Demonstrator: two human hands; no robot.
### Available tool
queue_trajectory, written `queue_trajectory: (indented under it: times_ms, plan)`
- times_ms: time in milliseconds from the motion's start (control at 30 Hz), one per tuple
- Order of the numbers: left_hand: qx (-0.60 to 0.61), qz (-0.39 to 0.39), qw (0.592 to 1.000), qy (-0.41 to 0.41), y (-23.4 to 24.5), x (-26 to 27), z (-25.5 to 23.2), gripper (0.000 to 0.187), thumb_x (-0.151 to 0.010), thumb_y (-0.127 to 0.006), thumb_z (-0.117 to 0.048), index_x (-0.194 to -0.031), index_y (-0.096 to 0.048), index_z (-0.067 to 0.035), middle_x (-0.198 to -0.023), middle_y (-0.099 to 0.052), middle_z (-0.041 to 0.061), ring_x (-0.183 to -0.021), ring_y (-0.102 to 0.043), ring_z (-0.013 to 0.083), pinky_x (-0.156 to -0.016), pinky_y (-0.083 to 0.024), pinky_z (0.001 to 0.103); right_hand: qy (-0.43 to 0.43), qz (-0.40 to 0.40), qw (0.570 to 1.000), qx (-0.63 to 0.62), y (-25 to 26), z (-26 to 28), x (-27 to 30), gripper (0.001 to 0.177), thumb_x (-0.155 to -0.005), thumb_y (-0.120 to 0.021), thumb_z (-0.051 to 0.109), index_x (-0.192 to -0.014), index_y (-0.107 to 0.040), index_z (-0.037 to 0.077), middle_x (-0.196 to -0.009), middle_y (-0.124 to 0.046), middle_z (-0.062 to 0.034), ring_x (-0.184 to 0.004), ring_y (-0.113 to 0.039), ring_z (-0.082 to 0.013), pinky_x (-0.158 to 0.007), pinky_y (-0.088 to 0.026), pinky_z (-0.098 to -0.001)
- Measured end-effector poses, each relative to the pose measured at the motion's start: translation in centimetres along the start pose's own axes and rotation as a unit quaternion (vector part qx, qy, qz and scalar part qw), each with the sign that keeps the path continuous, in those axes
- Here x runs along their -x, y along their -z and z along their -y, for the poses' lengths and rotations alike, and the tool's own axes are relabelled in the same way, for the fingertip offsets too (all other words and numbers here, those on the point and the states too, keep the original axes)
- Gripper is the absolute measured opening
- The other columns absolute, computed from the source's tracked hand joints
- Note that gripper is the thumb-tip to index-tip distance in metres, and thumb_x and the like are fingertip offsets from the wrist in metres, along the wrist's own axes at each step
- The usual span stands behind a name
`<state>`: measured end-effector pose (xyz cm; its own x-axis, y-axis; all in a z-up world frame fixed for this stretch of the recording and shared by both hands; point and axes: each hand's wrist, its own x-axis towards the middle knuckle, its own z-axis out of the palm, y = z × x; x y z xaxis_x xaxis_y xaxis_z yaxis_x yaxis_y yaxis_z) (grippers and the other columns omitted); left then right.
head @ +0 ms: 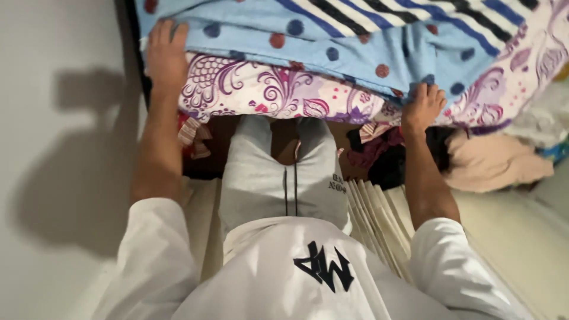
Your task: Fold a blue and white patterned blanket on top of a bed.
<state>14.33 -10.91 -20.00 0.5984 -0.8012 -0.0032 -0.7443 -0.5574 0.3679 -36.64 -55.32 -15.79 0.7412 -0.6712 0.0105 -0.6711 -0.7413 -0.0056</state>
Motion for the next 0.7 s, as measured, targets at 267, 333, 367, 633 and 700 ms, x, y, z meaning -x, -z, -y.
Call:
queue_trajectory:
  times_ms: [267,333,367,633,700]
  plan:
    - [-0.019,0.049,0.999,0.012,5.2,2.4,-7.1,0.076,-0.084,-0.083,-0.021,-0.154,-0.055,-0.010,-0.158,-0.044,0.024,-0.144,-0.040,0.0450,-0.121,-0.028,0.058,0.028,0.010,0.998,-0.052,-2.7,1.4,5.7,0.061,-0.072,-0.071,0.007,-0.132,-0.063,0.000,-0.133,-0.054,-0.0323,-0.118,-0.050,-0.0495,-0.097,-0.044,-0.0545]
    - [0.015,0.054,0.998,0.023,8.4,3.0,-13.3,0.071,-0.081,-0.080,-0.019,-0.147,-0.057,-0.008,-0.152,-0.049,0.021,-0.143,-0.044,0.0417,-0.123,-0.032,0.053,0.003,0.025,0.988,-0.152,2.1,6.4,5.6,0.066,-0.071,-0.071,0.006,-0.135,-0.057,-0.003,-0.131,-0.054,-0.0320,-0.119,-0.050,-0.0491,-0.101,-0.041,-0.0530]
    - [0.056,0.076,0.995,0.041,9.7,3.4,-16.4,0.067,-0.078,-0.076,-0.017,-0.141,-0.058,-0.006,-0.146,-0.055,0.019,-0.141,-0.048,0.0384,-0.125,-0.036,0.048,-0.017,0.058,0.966,-0.250,4.4,8.8,5.7,0.071,-0.070,-0.071,0.004,-0.138,-0.051,-0.005,-0.130,-0.054,-0.0316,-0.120,-0.049,-0.0487,-0.105,-0.039,-0.0515]
    - [0.341,0.026,0.929,0.144,12.4,9.6,-29.8,0.038,-0.090,-0.069,-0.013,-0.126,-0.065,-0.002,-0.118,-0.072,0.018,-0.107,-0.070,0.0306,-0.094,-0.054,0.040,-0.036,0.125,0.837,-0.532,18.3,23.7,3.0,0.035,-0.083,-0.063,0.002,-0.118,-0.065,0.005,-0.104,-0.072,-0.0145,-0.088,-0.071,-0.0254,-0.078,-0.058,-0.0355]
    - [0.379,-0.014,0.913,0.151,13.2,9.7,-29.8,0.036,-0.090,-0.068,-0.011,-0.125,-0.065,-0.002,-0.112,-0.074,0.016,-0.099,-0.074,0.0261,-0.088,-0.056,0.037,-0.016,0.148,0.818,-0.556,19.8,26.1,1.4,0.032,-0.085,-0.063,0.002,-0.116,-0.066,0.005,-0.100,-0.072,-0.0125,-0.085,-0.071,-0.0214,-0.076,-0.058,-0.0329]
